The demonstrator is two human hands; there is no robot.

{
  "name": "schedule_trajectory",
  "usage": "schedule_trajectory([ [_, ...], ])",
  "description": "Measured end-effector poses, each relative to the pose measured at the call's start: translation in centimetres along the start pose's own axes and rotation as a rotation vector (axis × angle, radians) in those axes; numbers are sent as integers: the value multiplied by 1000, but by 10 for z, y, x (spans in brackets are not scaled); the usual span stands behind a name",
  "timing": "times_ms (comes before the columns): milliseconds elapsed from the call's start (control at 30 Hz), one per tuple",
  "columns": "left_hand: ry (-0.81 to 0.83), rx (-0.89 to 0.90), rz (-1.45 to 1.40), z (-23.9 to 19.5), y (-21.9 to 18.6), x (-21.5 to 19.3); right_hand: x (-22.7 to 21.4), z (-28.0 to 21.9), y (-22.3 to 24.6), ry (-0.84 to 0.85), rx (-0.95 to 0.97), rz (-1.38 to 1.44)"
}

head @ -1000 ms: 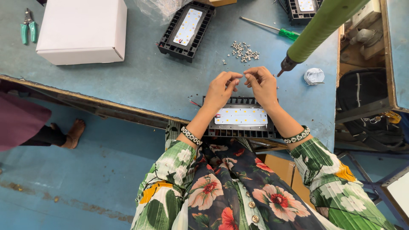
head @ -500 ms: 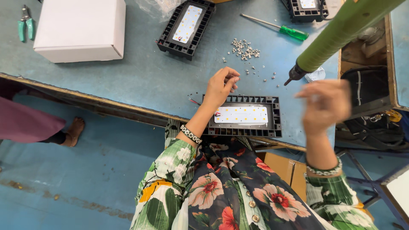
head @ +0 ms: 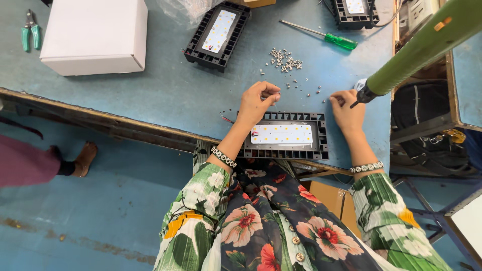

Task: The person assembles an LED light fixture by placing small components onto a circuit board and applying adhesive with a caulking gun. They wipe the surface with a cloth and continue securing parts within a black housing.

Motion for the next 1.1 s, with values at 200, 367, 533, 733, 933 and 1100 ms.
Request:
schedule_trajectory([
  [200, 1, -17, -27, 1, 2, 0, -1, 6, 34, 22, -52, -231],
  [367, 7, -76, -50, 1, 8, 1, 5, 14, 69, 30, -188, -131],
  [533, -7, -42, -34, 2, 9, 1, 40, 37, 97, 249, -276, -153],
  [733, -24, 29, 3, 2, 5, -1, 80, 53, 104, 469, -157, -236],
  [933, -63, 51, 101, -1, -4, -5, 94, 51, 102, 385, -201, -341],
  [1100, -52, 61, 156, 0, -8, -3, 93, 48, 108, 316, -335, -331],
])
Point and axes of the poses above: each hand's wrist, its own z-axis towards the middle knuckle, its own x-axis out of the palm, y = z × x, the point moved 7 cm from there along z, towards the middle knuckle, and after that the axes turned 2 degrees about x, right-handed, at the moved point
